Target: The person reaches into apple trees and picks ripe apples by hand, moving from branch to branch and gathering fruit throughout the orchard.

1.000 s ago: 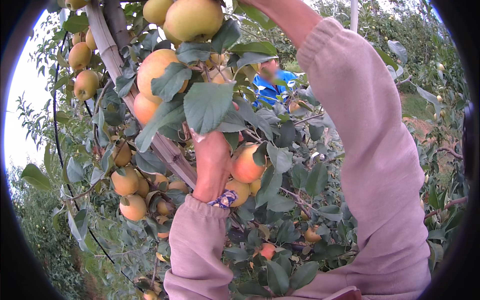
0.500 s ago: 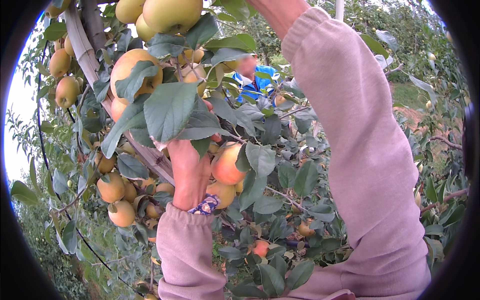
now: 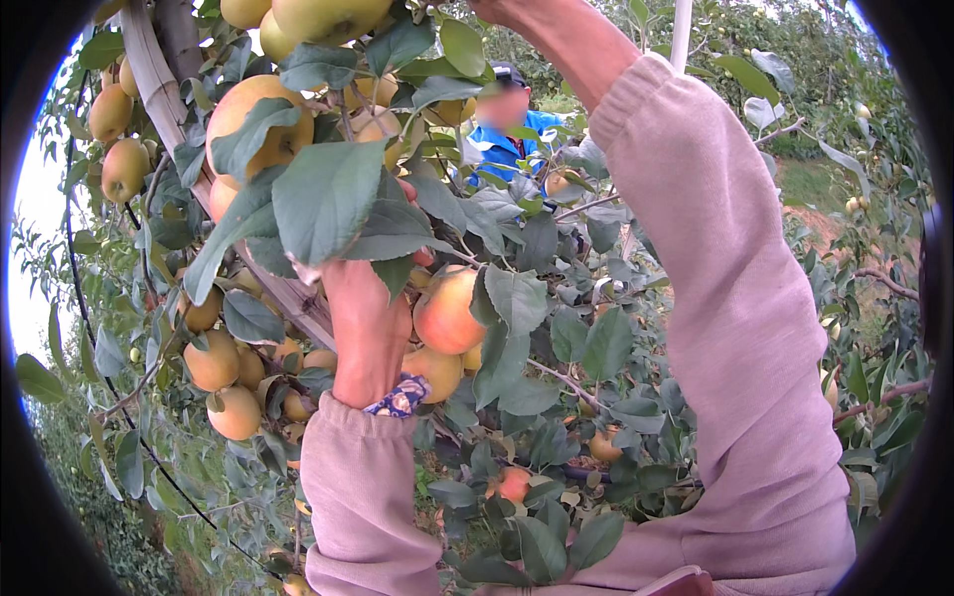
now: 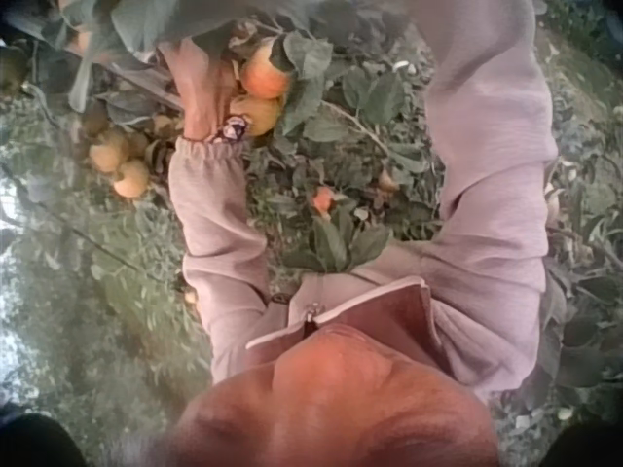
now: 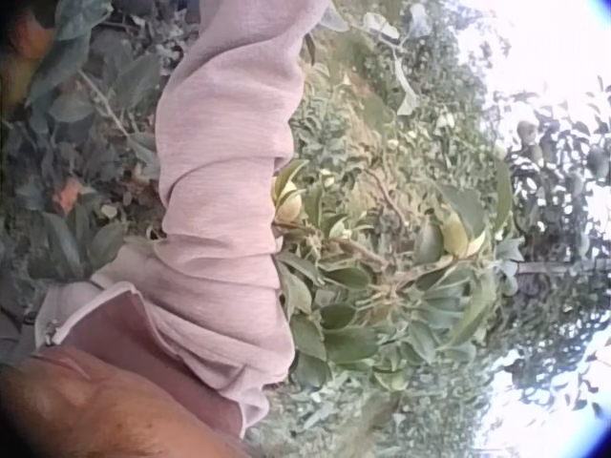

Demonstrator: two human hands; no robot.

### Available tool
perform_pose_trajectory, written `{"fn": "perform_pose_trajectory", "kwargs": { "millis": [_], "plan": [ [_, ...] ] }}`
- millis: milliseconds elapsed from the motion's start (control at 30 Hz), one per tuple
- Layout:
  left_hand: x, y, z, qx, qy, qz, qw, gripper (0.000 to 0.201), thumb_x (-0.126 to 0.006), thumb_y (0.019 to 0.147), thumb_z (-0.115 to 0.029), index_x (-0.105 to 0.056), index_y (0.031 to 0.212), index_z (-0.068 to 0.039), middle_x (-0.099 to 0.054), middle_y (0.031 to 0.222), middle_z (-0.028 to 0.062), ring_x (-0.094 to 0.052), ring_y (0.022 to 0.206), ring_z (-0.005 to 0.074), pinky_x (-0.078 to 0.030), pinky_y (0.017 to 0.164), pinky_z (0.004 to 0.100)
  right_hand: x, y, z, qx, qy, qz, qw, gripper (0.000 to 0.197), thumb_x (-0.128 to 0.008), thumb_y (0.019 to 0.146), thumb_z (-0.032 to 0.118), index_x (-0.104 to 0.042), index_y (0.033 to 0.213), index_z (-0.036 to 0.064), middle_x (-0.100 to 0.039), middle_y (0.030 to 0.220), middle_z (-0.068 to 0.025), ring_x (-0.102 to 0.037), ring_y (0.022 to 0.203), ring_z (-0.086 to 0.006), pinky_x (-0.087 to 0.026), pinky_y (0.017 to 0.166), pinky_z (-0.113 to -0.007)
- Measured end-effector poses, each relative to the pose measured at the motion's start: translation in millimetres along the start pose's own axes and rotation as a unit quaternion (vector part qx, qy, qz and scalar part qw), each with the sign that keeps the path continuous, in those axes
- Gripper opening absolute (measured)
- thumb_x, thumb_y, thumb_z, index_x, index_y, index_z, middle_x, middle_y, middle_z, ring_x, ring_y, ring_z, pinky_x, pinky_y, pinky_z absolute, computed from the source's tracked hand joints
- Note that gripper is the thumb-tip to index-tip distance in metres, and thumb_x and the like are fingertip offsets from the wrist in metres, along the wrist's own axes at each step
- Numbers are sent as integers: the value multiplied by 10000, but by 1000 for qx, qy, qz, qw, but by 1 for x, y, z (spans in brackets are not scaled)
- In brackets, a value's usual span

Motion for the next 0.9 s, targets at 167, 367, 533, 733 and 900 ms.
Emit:
{"fn": "perform_pose_trajectory", "kwargs": {
  "millis": [167,367,533,733,900],
  "plan": [
    [0,2,4,-7,21,-3,1000,137,-562,923,-113,-604,1020,-26,-611,915,68,-608,743,131,-495,537,244,3,-15,8,85,-55,53,993,410,-618,746,-52,-683,1131,75,-703,945,-58,-632,825,-163,-527,716,-306],
    [0,1,2,-2,-1,-8,1000,148,-572,918,-92,-606,1039,-13,-616,961,68,-621,765,134,-513,537,243,-4,-26,8,29,-130,107,985,436,-824,629,52,-714,1049,85,-691,888,1,-603,788,-120,-503,689,-288],
    [0,0,1,-10,5,-4,1000,146,-575,916,-80,-606,1043,-13,-618,986,67,-630,783,132,-524,546,240,-7,-22,4,99,-116,104,983,442,-814,630,15,-708,1054,77,-697,904,-2,-610,794,-117,-514,708,-287],
    [0,-2,1,-6,-1,-6,1000,135,-574,919,-86,-603,1030,-14,-619,988,68,-633,791,130,-533,553,241,-10,-24,-2,111,-48,95,988,441,-794,642,-31,-689,1065,37,-705,947,-32,-629,853,-134,-522,761,-285],
    [0,-1,2,-7,-3,0,1000,142,-566,927,-98,-590,1037,-12,-618,990,71,-634,793,132,-533,549,246,-10,-28,1,161,-51,82,982,465,-792,660,-19,-666,1106,23,-706,990,-51,-631,909,-147,-510,838,-291]
  ]
}}
Point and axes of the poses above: each hand's wrist, its own y-axis towards the middle knuckle, its own x-axis out of the back of the hand, z = x × y, the point moved 4 cm from there along y, towards the middle knuckle
